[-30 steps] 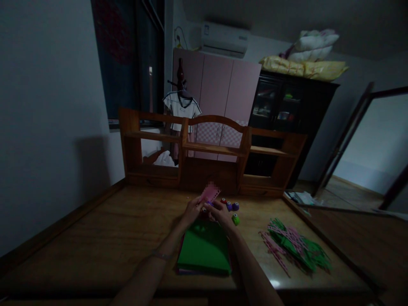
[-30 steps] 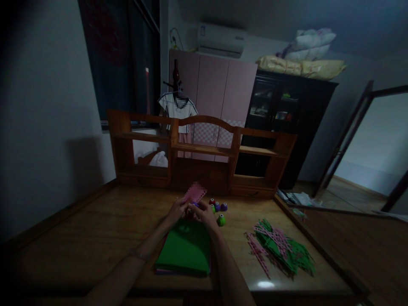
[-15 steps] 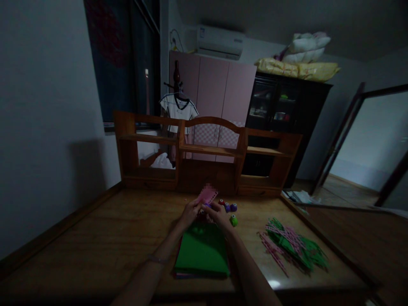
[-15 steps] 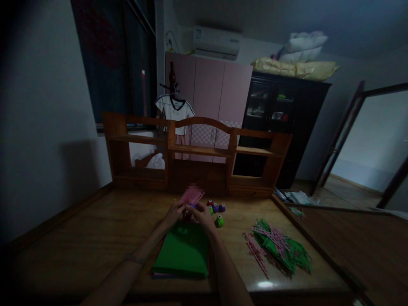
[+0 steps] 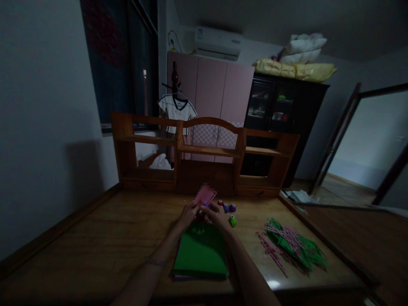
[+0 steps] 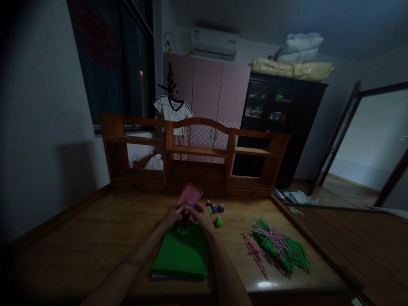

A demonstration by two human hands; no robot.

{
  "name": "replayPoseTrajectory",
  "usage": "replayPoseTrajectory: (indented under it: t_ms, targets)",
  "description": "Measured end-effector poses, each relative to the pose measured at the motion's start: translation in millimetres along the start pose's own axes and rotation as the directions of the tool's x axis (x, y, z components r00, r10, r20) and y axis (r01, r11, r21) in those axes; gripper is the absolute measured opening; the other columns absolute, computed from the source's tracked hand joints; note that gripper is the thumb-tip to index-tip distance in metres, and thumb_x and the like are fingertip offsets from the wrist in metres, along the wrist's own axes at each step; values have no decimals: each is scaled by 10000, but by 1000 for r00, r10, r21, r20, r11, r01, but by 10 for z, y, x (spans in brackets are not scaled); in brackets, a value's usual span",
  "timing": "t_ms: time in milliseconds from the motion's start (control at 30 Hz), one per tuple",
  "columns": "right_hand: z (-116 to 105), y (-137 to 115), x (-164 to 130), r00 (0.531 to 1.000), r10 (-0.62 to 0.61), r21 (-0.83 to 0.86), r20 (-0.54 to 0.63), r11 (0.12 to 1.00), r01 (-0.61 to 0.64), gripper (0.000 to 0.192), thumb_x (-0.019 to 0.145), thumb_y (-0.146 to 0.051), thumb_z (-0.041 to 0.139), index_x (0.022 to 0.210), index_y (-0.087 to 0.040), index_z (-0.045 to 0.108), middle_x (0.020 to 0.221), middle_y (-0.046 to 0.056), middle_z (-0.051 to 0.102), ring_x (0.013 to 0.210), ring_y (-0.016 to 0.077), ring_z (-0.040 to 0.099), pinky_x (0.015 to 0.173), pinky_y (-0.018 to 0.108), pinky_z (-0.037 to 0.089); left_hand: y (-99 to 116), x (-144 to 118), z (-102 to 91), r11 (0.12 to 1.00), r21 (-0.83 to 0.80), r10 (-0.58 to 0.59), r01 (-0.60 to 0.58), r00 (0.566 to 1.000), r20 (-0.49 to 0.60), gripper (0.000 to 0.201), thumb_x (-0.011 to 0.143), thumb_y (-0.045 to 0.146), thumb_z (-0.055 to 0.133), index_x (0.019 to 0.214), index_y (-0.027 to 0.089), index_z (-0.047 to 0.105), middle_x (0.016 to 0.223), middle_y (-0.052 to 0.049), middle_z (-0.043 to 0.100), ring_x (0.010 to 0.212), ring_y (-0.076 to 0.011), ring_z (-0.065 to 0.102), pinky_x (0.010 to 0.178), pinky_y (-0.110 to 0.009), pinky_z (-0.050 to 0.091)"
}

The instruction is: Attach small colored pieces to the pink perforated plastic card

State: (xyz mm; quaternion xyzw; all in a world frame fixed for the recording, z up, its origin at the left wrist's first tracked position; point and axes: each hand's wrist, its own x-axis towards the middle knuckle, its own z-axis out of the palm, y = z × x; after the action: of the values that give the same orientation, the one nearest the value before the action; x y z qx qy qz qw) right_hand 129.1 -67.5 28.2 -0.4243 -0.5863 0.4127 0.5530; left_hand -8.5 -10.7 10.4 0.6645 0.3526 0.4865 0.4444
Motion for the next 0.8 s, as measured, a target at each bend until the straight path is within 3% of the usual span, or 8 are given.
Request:
replayPoseTrajectory:
  t_ms: [400, 567, 800]
  targets:
    - [-14, 78, 31, 1000, 12, 0, 2, 1000, -12, 426, 699, -538, 637, 936, -184, 632, 659, -1, 579, 548, 129, 513, 510, 222, 381, 8, 3, -8, 1000, 2, -2, 2, 1000, 31, 452, 753, 525, 514, 756, 94, 652, 614, -43, 611, 547, -137, 529, 489, -212, 366]
    - [-33, 77, 34, 999, -18, 9, -38, 1000, 18, 428, 682, -536, 646, 932, -188, 640, 679, 3, 588, 598, 150, 536, 550, 242, 407, 10, -4, 5, 1000, -20, -20, 21, 996, 82, 402, 742, 463, 537, 882, 112, 674, 733, -53, 657, 623, -159, 568, 511, -222, 404]
    - [-52, 100, 43, 998, 63, 19, -30, 998, -63, 423, 693, -534, 638, 948, -197, 626, 531, -32, 514, 443, 116, 447, 446, 225, 332, -16, 13, 4, 995, 99, 1, -6, 999, 42, 386, 751, 442, 519, 903, 134, 695, 774, -66, 671, 704, -188, 594, 539, -230, 419]
